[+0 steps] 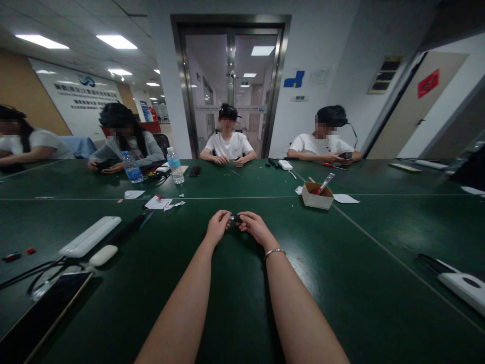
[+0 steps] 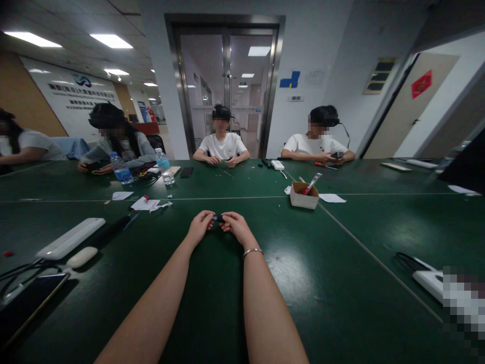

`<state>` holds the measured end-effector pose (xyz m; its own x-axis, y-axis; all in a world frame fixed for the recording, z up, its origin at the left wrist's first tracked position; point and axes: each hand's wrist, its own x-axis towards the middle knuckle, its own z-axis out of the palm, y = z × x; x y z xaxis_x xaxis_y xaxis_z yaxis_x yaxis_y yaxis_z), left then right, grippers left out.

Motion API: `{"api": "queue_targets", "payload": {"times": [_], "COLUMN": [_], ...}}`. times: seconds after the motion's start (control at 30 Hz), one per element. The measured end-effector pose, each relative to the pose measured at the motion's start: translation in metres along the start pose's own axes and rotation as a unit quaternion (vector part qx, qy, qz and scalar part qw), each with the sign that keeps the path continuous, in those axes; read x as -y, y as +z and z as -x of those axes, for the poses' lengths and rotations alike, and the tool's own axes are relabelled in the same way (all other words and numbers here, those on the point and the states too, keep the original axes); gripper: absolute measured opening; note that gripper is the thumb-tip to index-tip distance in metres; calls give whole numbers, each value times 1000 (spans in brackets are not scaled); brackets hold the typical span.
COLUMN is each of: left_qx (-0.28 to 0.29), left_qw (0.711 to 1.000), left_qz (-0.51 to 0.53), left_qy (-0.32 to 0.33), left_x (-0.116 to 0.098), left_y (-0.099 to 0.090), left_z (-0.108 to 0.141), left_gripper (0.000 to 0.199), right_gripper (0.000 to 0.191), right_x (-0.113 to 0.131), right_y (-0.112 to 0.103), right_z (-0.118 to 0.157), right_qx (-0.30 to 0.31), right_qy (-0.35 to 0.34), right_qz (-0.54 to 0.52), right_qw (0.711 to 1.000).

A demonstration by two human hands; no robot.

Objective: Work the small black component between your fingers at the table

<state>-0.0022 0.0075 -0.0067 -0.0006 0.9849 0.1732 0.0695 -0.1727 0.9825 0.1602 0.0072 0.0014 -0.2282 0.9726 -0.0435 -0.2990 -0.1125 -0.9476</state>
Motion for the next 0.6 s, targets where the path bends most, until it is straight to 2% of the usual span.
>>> {"api": "queue_targets", "payload": {"times": [0.23, 0.4, 0.6], "left_qx": [11, 15, 11], "left_qw": [1000, 1000, 999], "left_qz": [1, -7, -29], "left_qy": [14, 10, 8], "left_x": [2, -2, -1], "left_y": [-2, 0, -1], "left_z": [0, 0, 6], "left_gripper": [29, 20, 23], "right_gripper": [20, 20, 21], "right_x": [-1, -3, -2], "right_y": [0, -1, -1], "right_z": [0, -1, -1], "right_qx": [-3, -4, -4], "right_qy": [-4, -3, -6], "right_qz": [-4, -3, 0], "right_qw": [1000, 1000, 1000]}}
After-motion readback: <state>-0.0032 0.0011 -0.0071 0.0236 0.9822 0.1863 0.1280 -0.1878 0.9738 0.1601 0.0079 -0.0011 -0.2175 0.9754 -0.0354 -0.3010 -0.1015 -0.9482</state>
